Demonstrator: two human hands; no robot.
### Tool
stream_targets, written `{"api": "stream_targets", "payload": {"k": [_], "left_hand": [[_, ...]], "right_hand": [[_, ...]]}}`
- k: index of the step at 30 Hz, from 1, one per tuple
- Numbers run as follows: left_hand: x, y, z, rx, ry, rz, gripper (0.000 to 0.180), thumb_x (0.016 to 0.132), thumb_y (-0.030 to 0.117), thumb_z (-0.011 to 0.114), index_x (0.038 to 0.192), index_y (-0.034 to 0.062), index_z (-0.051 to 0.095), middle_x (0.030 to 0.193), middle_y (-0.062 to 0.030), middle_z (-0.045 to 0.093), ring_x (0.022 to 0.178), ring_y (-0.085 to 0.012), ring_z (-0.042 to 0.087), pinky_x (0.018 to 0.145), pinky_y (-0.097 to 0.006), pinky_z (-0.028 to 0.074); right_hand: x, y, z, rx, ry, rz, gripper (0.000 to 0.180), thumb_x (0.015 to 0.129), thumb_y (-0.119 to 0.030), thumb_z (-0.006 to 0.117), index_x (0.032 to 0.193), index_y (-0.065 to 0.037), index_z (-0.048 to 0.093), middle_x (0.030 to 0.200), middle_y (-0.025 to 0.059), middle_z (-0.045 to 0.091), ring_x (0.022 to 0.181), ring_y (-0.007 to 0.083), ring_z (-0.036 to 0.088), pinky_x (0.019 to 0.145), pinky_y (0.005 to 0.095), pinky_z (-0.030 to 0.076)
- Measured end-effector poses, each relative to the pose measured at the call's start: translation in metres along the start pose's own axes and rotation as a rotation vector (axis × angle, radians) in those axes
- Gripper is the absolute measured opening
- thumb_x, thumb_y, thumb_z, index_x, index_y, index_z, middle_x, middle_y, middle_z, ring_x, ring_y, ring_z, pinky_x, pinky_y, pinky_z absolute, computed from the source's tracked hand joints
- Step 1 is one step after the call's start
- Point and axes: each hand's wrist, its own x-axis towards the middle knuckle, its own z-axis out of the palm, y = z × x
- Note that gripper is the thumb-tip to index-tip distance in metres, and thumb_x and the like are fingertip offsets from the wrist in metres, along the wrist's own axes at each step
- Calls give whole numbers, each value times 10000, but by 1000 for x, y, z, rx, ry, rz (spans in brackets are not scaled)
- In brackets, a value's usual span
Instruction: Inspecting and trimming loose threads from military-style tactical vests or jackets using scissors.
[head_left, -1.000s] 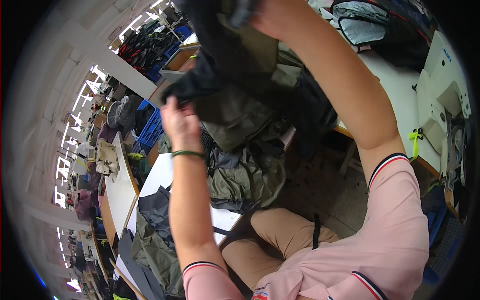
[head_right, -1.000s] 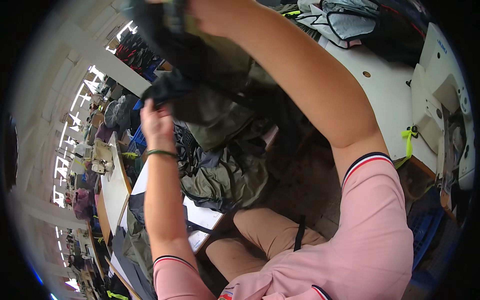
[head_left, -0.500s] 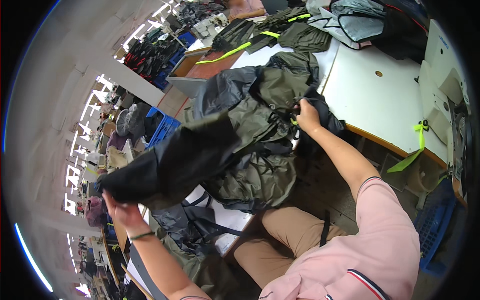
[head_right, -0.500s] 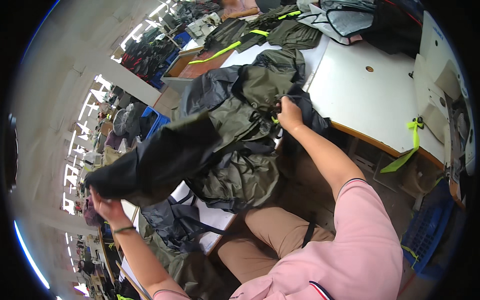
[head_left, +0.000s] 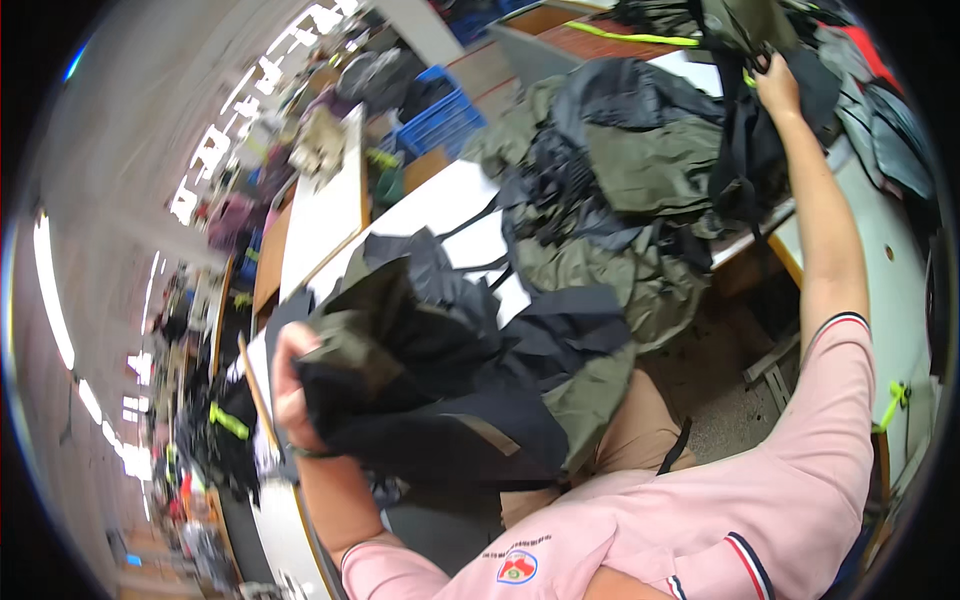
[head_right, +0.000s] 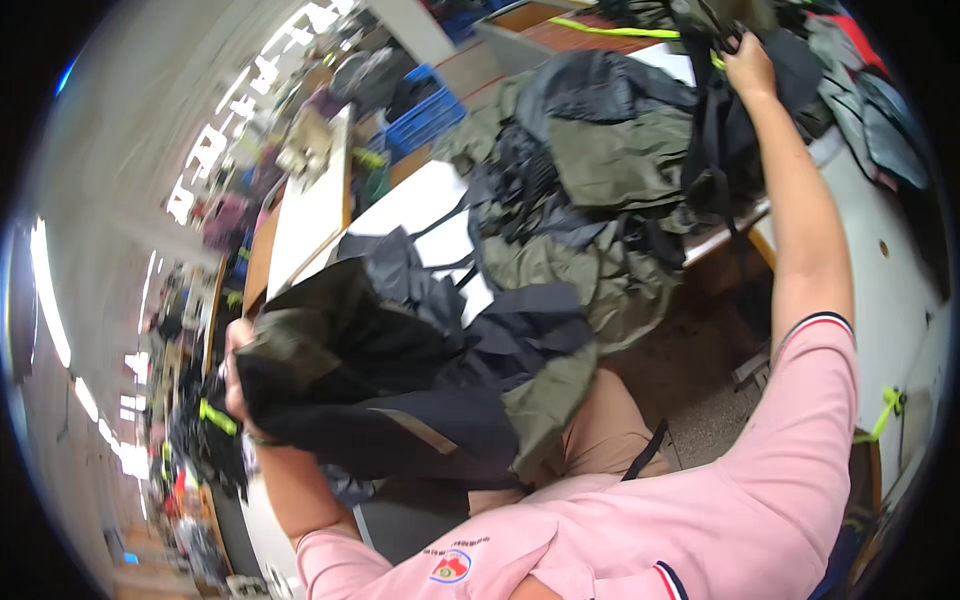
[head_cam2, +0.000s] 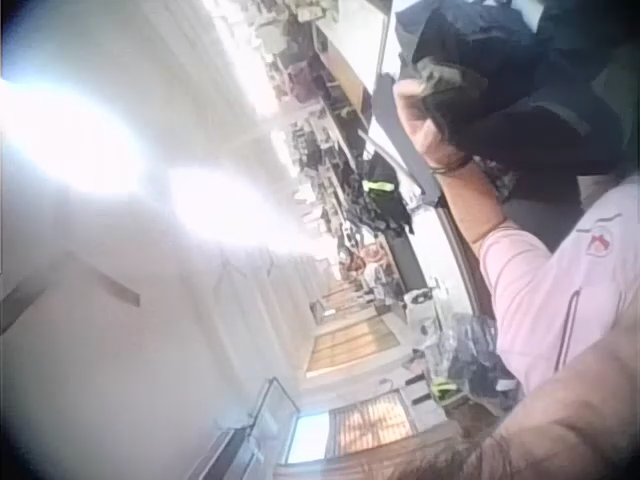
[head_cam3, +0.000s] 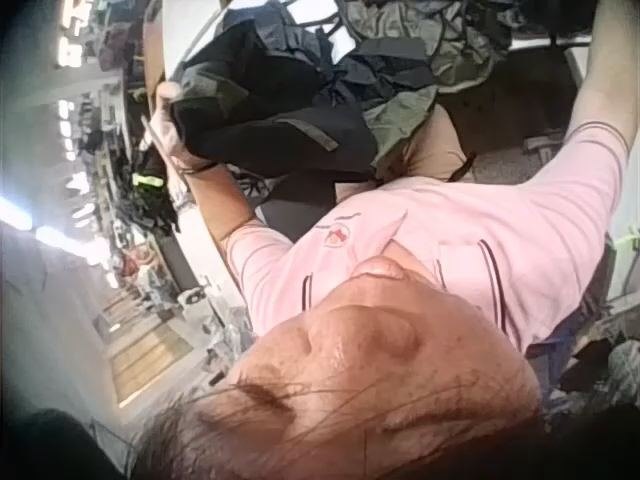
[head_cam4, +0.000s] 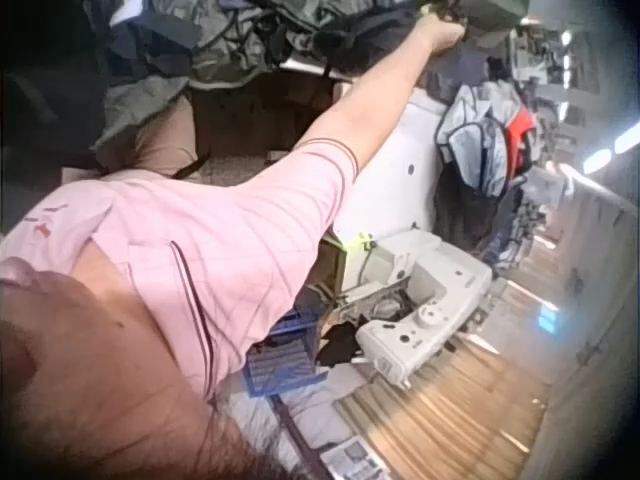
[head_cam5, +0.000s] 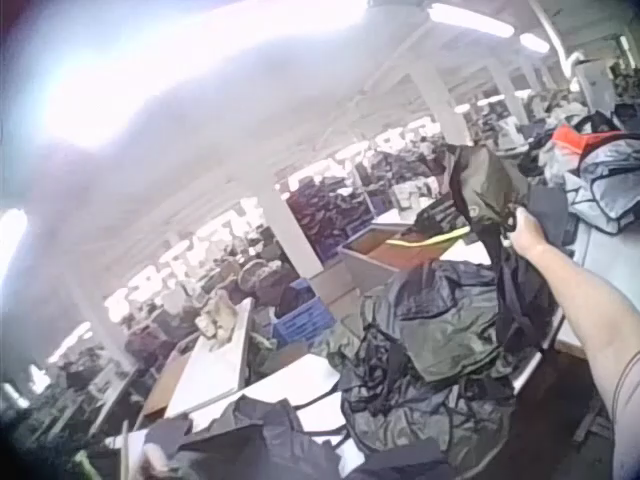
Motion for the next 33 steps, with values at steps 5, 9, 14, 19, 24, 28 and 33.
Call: {"api": "stream_targets", "payload": {"k": [5, 9, 14, 19, 24, 28, 33], "left_hand": [[-52, -24, -16, -191, -5, -21, 358, 776, 139, 705, 995, 20, 449, 905, -138, 611, 803, -213, 624, 696, -306, 527], [-109, -36, -117, 111, 427, -143, 406, 776, 265, 752, 994, 66, 473, 888, -149, 608, 769, -256, 617, 648, -339, 508], [-79, -56, -44, -391, -238, 15, 506, 688, 260, 879, 933, 27, 502, 853, -165, 605, 793, -269, 607, 676, -342, 479], [-74, -22, 25, 564, -236, -187, 222, 735, 29, 732, 919, 18, 608, 868, -89, 648, 808, -209, 644, 723, -334, 507], [-106, -80, 82, 880, -315, -153, 300, 808, 78, 679, 1087, 21, 589, 1007, -163, 633, 897, -365, 632, 808, -383, 520], [-141, -128, 94, 416, -552, -214, 663, 821, 151, 720, 1396, 61, 404, 1301, -200, 508, 1086, -347, 590, 957, -405, 465], [-160, -159, 31, 304, 38, -242, 414, 787, 73, 747, 1162, 27, 578, 1179, -77, 586, 1006, -177, 588, 896, -323, 462]], "right_hand": [[-86, -57, 18, 277, -137, 13, 238, 833, -193, 709, 952, -13, 606, 936, 189, 688, 885, 345, 666, 772, 398, 504], [-230, -211, -68, 902, -741, -21, 200, 831, -146, 737, 936, -14, 628, 924, 56, 679, 829, 112, 612, 780, 290, 501], [-336, -297, -104, 1388, -1284, 47, 347, 805, -66, 773, 1073, 3, 565, 1053, 83, 665, 877, 97, 633, 803, 265, 534], [-318, -377, -158, 1626, -1629, -58, 578, 758, -158, 832, 1246, -6, 561, 947, 18, 551, 871, 86, 620, 757, 238, 518], [-322, -388, -163, 965, -1518, -561, 423, 694, -118, 845, 929, 18, 521, 937, 108, 677, 795, 138, 608, 693, 317, 491], [-343, -344, -170, 763, -1496, -411, 263, 733, -10, 724, 912, 16, 532, 871, 90, 643, 798, 169, 635, 725, 312, 507], [-317, -258, -195, 961, -1102, -85, 186, 772, -1, 659, 909, -30, 537, 889, 34, 593, 820, 116, 560, 766, 261, 474]]}}
